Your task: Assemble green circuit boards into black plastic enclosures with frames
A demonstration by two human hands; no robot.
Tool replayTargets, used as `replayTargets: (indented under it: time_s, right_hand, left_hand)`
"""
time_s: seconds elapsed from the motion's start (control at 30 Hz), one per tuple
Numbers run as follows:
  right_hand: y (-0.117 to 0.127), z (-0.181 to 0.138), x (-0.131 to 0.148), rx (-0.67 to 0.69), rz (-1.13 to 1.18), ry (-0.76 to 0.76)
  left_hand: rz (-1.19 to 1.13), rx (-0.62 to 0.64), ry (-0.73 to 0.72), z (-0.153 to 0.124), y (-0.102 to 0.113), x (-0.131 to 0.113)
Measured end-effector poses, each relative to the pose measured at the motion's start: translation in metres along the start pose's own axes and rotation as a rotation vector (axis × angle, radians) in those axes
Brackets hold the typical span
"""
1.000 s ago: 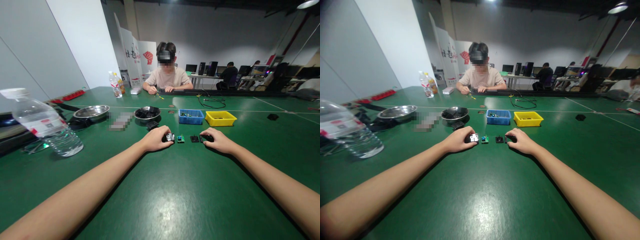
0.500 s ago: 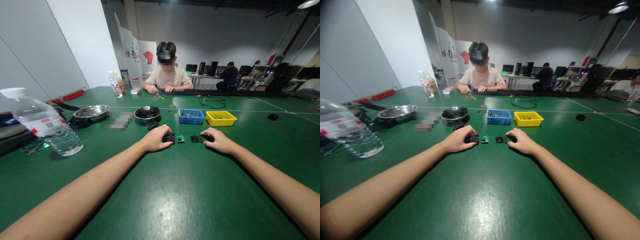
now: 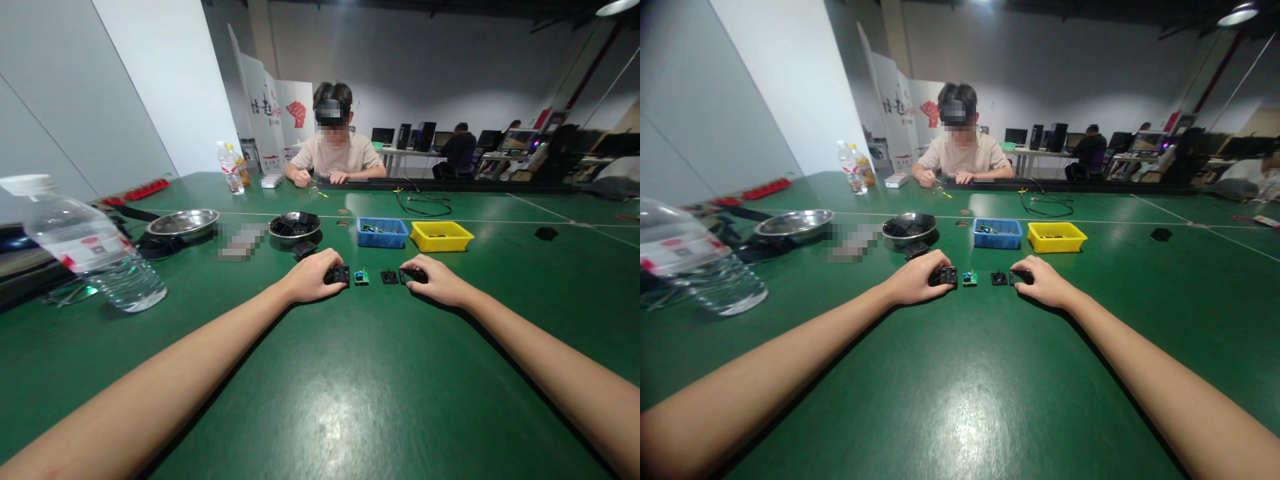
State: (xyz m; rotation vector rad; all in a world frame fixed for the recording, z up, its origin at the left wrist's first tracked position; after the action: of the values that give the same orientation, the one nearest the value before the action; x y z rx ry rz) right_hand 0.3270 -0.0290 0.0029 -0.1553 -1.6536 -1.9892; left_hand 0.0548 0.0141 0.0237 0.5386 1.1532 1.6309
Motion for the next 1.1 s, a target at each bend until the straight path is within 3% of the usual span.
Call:
replayTargets:
  time_s: [1.1]
  right_hand:
    - [0.001, -0.0005, 0.0011, -0.001, -0.001, -0.008]
  left_hand:
    - [0.005, 0.006, 0.014, -0.0002, 0.0009, -0.0019]
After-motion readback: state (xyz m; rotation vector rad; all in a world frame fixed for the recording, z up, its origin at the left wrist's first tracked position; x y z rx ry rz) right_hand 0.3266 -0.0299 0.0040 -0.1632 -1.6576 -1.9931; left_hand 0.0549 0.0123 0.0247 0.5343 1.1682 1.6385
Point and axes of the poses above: each hand's wrist, its own z-axis towards the middle knuckle, its own y-axis out of the back of the hand, x = y × z, the point moved 5 cm from there along z, towards the middle knuckle, and after that the axes turned 6 degrees about -y, right-handed, at the moved point
